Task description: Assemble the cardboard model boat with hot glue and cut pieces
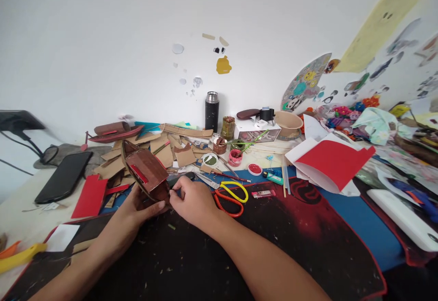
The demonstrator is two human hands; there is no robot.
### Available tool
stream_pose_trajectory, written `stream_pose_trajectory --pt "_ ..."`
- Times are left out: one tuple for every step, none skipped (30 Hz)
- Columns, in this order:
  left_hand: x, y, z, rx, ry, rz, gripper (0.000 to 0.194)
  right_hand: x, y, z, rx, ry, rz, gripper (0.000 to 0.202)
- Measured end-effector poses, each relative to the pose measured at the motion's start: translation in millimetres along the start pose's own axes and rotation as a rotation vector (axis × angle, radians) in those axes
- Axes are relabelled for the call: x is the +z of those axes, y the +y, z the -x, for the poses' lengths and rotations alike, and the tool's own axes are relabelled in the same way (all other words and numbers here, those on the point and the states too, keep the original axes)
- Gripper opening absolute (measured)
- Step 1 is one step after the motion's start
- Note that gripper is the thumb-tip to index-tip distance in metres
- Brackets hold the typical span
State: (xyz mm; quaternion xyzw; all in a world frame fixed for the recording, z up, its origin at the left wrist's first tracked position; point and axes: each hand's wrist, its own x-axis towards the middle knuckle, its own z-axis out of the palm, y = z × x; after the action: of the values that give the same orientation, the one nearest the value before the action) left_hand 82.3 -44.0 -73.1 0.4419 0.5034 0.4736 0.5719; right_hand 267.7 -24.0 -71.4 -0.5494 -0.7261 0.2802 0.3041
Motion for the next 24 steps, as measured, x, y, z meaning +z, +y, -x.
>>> stream_pose_trajectory --pt "0.3 0.1 -0.2 0.000 -0.001 0.006 0.073 0.1 0.0 -0.1 0.001 0.003 -0.001 0.006" --pt "0.7 0.2 -0.4 0.000 -0.001 0.011 0.073 0.2 -0.1 -0.1 0.002 0.005 -0.002 0.006" --pt "1.1 0.3 -0.6 -0.001 0.002 0.013 0.074 0.2 -0.2 -0.1 0.002 0.006 -0.004 0.006" --pt "1.5 0.3 -0.8 -0.002 0.005 0.014 0.074 0.3 -0.3 0.0 0.002 0.005 -0.005 0.006" --pt "1.8 0.2 -0.9 -0.003 0.007 0.017 0.074 0.4 -0.4 0.0 0.001 0.006 -0.005 0.006" --pt "2.0 0.0 -1.0 -0.004 0.010 0.021 0.074 0.4 -0.4 0.1 0.001 0.006 -0.006 0.006" --pt "2.0 -0.5 -0.9 -0.003 0.010 0.027 0.073 0.5 -0.4 0.1 0.002 0.007 -0.006 0.006" --pt "1.8 -1.0 -0.8 -0.002 0.008 0.032 0.072 0.6 -0.2 0.1 0.002 0.009 -0.006 0.006" --pt "1.6 -1.6 -0.6 0.000 0.005 0.037 0.071 0.7 -0.1 0.0 0.002 0.011 -0.007 0.006" --pt "1.4 -2.1 -0.4 0.003 0.001 0.041 0.071 0.7 0.1 -0.2 0.002 0.014 -0.010 0.007" --pt "1.2 -2.6 -0.2 0.006 -0.002 0.042 0.071 0.8 0.2 -0.4 0.002 0.015 -0.014 0.007" --pt "1.0 -3.0 -0.1 0.009 -0.004 0.041 0.071 0.8 0.3 -0.5 0.001 0.016 -0.019 0.007" --pt "0.9 -3.3 0.0 0.010 -0.004 0.039 0.071 0.9 0.3 -0.6 0.001 0.018 -0.024 0.007" --pt "0.8 -3.5 -0.1 0.010 -0.002 0.036 0.070 0.9 0.4 -0.7 0.002 0.019 -0.028 0.007" --pt "0.9 -3.6 -0.3 0.008 0.000 0.034 0.070 1.0 0.5 -0.8 0.002 0.021 -0.032 0.007" --pt "0.9 -3.7 -0.5 0.006 0.000 0.032 0.070 1.1 0.6 -0.8 0.001 0.022 -0.034 0.007" --pt "1.0 -3.7 -0.6 0.002 -0.001 0.033 0.071 1.2 0.8 -0.8 -0.001 0.022 -0.035 0.007" --pt "1.2 -3.7 -0.7 -0.002 -0.002 0.035 0.071 1.3 1.0 -0.9 -0.003 0.021 -0.035 0.007" --pt "1.3 -3.7 -0.8 -0.006 -0.002 0.039 0.071 1.3 1.2 -0.9 -0.005 0.019 -0.036 0.008" --pt "1.5 -3.6 -0.7 -0.009 -0.002 0.044 0.072 1.4 1.5 -1.1 -0.006 0.017 -0.037 0.008" --pt "1.6 -3.5 -0.5 -0.012 0.001 0.051 0.072 1.4 1.6 -1.2 -0.006 0.016 -0.040 0.008" --pt "1.8 -3.5 -0.3 -0.013 0.003 0.060 0.072 1.3 1.8 -1.3 -0.005 0.017 -0.044 0.009" --pt "2.0 -3.5 -0.1 -0.012 0.004 0.072 0.073 1.3 1.8 -1.5 -0.003 0.021 -0.048 0.009" --pt "2.1 -3.6 0.1 -0.007 0.004 0.084 0.072 1.2 1.9 -1.5 -0.003 0.025 -0.053 0.009"
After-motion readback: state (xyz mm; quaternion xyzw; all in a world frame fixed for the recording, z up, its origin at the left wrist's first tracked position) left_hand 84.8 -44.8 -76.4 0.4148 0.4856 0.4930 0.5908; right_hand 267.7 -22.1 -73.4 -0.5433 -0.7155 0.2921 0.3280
